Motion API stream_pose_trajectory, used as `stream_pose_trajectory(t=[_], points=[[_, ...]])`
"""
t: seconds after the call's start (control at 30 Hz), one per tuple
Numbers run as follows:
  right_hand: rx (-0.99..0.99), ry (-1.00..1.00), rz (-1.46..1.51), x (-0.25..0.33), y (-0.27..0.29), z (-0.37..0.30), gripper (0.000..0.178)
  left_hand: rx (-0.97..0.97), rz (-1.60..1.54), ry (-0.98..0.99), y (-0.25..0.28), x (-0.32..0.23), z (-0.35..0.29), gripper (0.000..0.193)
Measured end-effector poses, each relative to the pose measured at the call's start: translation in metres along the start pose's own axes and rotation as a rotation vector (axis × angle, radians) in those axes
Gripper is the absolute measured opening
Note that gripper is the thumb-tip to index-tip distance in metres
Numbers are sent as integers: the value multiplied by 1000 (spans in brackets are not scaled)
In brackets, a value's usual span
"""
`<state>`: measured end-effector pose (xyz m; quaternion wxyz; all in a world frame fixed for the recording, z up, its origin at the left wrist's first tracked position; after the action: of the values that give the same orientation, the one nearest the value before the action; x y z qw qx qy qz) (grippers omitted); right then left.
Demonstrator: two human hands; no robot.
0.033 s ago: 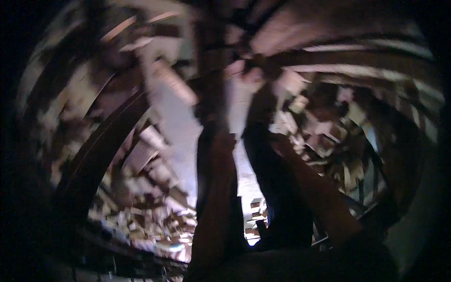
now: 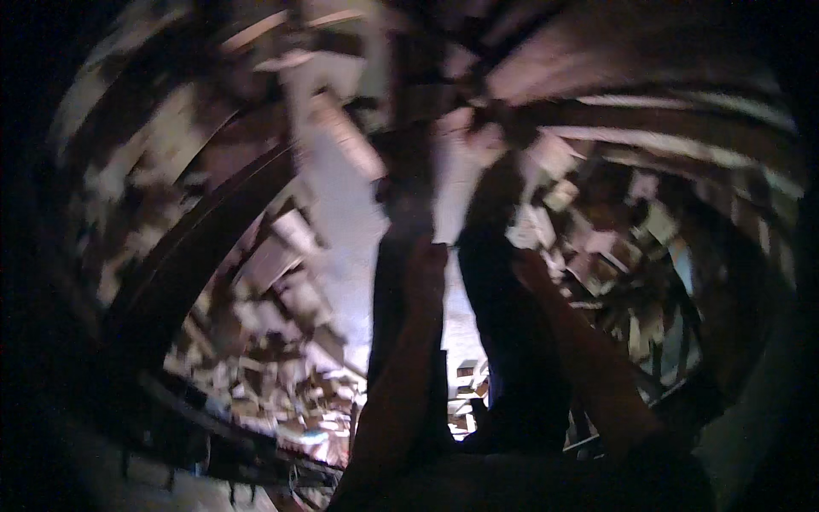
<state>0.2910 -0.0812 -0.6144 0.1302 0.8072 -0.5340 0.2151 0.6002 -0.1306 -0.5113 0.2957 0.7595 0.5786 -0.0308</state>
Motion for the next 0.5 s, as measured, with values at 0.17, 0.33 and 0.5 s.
stream_pose_trajectory(t=[0.17,0.33,0.5], points=[[-51,-183,-264,59,-7,-86,27,60,380,-137,-19,55,-61,28],[-12,129,-236,107,-22,-166,27,-261,352,-530,12,44,-156,39],[21,227,-195,144,-38,-205,29,5,468,-343,103,-2,-237,31]])
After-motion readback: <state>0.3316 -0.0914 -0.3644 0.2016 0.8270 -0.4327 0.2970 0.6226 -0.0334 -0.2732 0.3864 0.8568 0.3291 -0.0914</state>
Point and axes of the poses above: each hand's wrist, its own z-axis towards the middle knuckle, its own y-axis out of the back of the hand, x = y × z, the point moved 9 cm from there along z, towards the middle knuckle, and after that the axes turned 13 degrees about z, right-handed, at the moved point
